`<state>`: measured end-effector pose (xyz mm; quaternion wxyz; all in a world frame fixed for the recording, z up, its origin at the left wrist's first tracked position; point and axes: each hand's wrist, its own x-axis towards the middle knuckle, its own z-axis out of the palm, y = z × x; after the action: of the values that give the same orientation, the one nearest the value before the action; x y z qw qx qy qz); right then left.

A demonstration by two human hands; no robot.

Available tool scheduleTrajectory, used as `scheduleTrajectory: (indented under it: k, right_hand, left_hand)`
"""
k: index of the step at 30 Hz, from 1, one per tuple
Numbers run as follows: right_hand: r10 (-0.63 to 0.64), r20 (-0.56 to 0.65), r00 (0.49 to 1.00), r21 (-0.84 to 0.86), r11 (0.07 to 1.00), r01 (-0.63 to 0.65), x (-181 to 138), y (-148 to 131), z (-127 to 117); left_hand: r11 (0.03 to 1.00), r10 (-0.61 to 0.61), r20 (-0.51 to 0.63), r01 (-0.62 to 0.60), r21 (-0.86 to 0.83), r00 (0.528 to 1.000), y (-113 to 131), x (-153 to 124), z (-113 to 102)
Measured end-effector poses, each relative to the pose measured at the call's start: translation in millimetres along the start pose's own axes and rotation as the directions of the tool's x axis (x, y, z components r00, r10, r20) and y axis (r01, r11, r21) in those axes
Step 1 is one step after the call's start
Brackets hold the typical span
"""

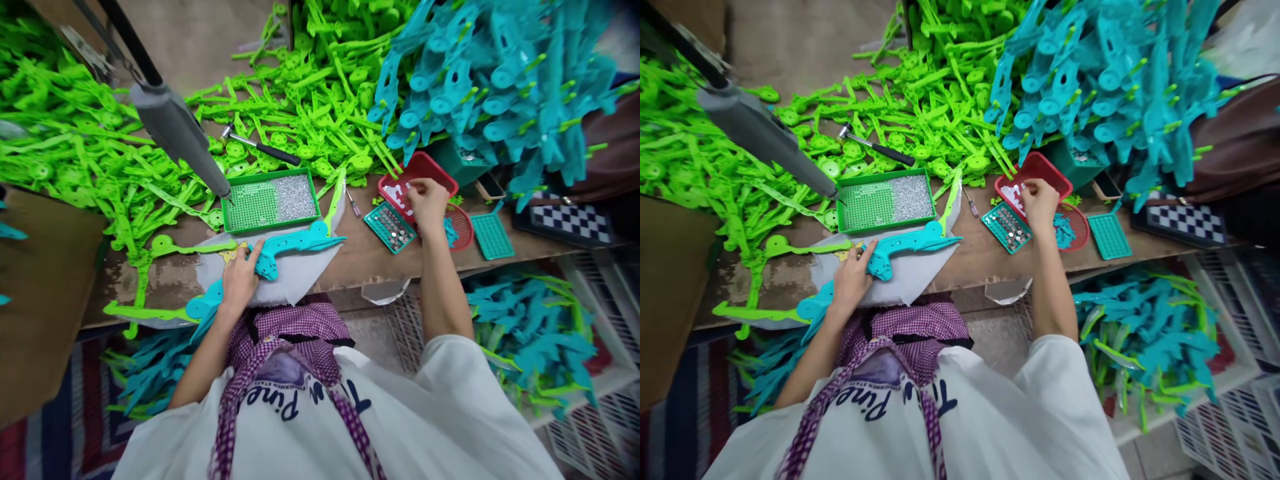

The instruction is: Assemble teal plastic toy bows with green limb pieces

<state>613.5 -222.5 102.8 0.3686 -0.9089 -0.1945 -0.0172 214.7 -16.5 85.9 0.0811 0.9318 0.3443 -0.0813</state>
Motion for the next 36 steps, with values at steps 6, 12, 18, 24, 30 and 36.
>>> scheduleTrajectory:
  k: [6,12,18,24,30,36]
  right_hand:
    - [-0.472,0.497,0.728,0.456,0.856,0.243,-119,-104,54]
    - [-0.384,0.59,0.71,0.443,0.889,0.113,-157,-130,111]
    - [-0.351,0.61,0.71,0.346,0.925,0.16,-149,-128,106]
    - [-0.406,0.649,0.643,0.287,0.914,0.287,-150,-134,111]
    - [-0.402,0.727,0.556,0.174,0.892,0.417,-146,-136,105]
    - [-0.585,0.561,0.586,0.145,0.766,0.626,-158,-118,14]
  left_hand:
    - [1.0,-0.005,-0.001,0.005,-0.014,1.0,2,0,3]
    - [0.998,0.007,0.003,-0.007,-0.07,1.0,2,-1,6]
    - [0.986,0.03,-0.034,-0.036,-0.166,0.999,-1,-1,8]
    - [0.986,0.042,-0.013,-0.043,-0.164,0.999,-3,-2,8]
    - [0.985,0.065,-0.005,-0.065,-0.158,0.998,-3,2,7]
    - [0.982,0.04,-0.029,-0.045,-0.184,0.999,-9,-58,2]
